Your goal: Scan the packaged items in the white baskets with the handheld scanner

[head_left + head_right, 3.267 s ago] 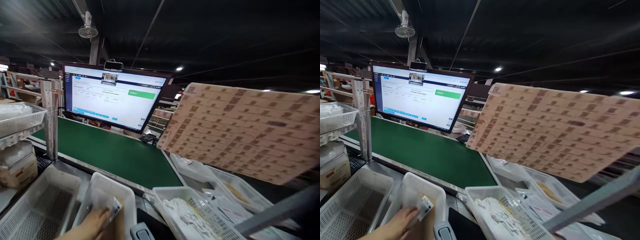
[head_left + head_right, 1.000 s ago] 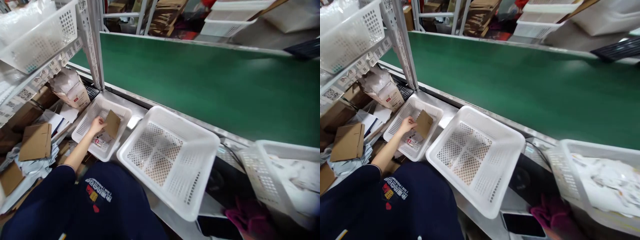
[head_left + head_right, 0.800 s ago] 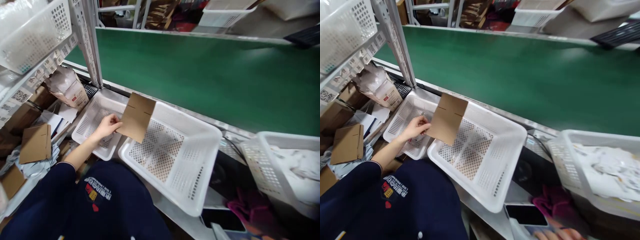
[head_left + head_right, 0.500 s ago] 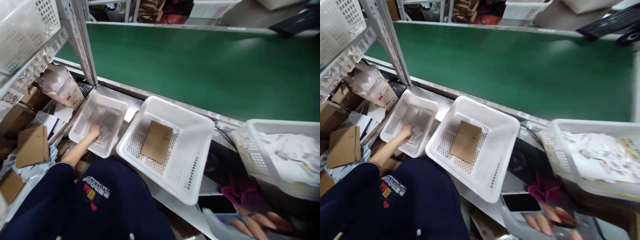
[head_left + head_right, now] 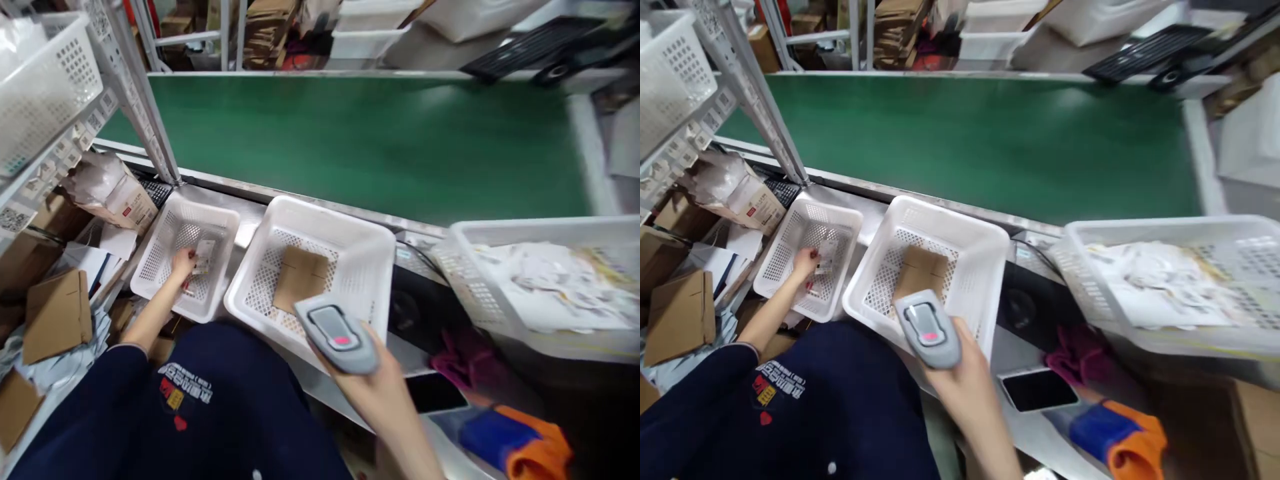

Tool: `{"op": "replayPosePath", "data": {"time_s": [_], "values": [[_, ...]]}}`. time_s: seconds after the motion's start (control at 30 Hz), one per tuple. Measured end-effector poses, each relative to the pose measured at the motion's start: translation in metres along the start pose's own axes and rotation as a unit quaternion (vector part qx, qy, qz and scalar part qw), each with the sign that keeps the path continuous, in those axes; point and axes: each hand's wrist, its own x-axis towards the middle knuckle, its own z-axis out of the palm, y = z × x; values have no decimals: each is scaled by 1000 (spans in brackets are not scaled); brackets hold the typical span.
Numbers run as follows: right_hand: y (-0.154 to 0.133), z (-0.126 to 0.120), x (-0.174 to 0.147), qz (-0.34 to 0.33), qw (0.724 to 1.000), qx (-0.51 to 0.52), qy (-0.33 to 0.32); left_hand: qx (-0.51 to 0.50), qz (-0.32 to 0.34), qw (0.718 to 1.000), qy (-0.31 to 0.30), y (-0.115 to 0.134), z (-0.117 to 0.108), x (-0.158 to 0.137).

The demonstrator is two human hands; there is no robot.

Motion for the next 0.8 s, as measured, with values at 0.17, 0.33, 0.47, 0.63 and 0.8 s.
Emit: {"op": "replayPosePath", "data": {"time_s": [0.17,0.33,0.47,0.63,0.8], "values": [[-34,23,18,-45,955,-235,-177,-235,183,951,83,76,-36,-19],[-42,20,24,-4,926,-318,-204,-327,245,913,15,129,-21,-50],[-5,-5,7,0,957,-243,-156,-190,214,958,-15,107,-8,-48],[51,-44,-25,41,985,-159,-56,12,173,976,-128,15,2,-33],[56,-57,-32,33,991,-129,3,-22,83,984,-155,-45,15,-40]]}}
